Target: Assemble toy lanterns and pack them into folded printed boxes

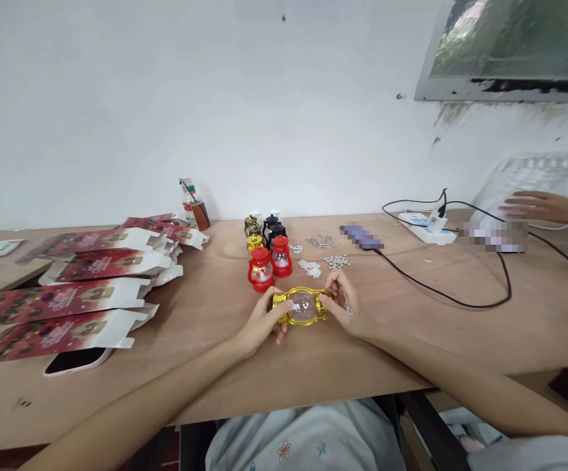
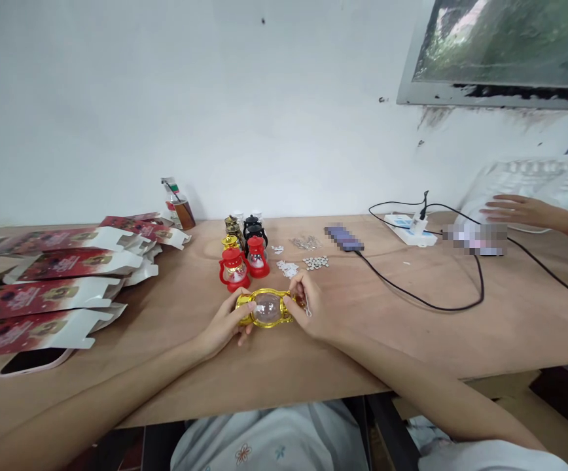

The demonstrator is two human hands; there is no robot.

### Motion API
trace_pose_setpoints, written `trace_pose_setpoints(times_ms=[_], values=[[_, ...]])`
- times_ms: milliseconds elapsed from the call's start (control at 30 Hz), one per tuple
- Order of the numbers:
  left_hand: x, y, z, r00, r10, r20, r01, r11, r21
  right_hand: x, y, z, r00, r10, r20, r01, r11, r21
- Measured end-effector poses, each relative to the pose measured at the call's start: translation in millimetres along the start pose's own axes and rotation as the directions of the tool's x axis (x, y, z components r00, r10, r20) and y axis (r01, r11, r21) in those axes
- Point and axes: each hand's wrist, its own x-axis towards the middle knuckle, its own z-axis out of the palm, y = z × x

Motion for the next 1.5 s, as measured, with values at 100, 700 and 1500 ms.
trace_pose_setpoints(times_ms=[100, 700, 1500], values=[[1.6, 0.9, -1.3, 0.998, -0.005, -0.060, 0.003, 0.999, -0.036, 14.9, -1.0, -11.7, 0.985, 0.139, 0.103, -0.141, 0.990, 0.019], [7.1, -1.1, -10.2, 0.996, -0.044, 0.072, 0.054, 0.987, -0.148, 171.0, 44.2, -91.3, 0.842, 0.511, 0.172, -0.170, 0.556, -0.814], [-1.1, 30.2, -10.8, 0.940, 0.281, -0.191, -0.302, 0.949, -0.090, 79.9, -4.7, -14.0, 0.988, -0.132, 0.083, 0.155, 0.879, -0.452]])
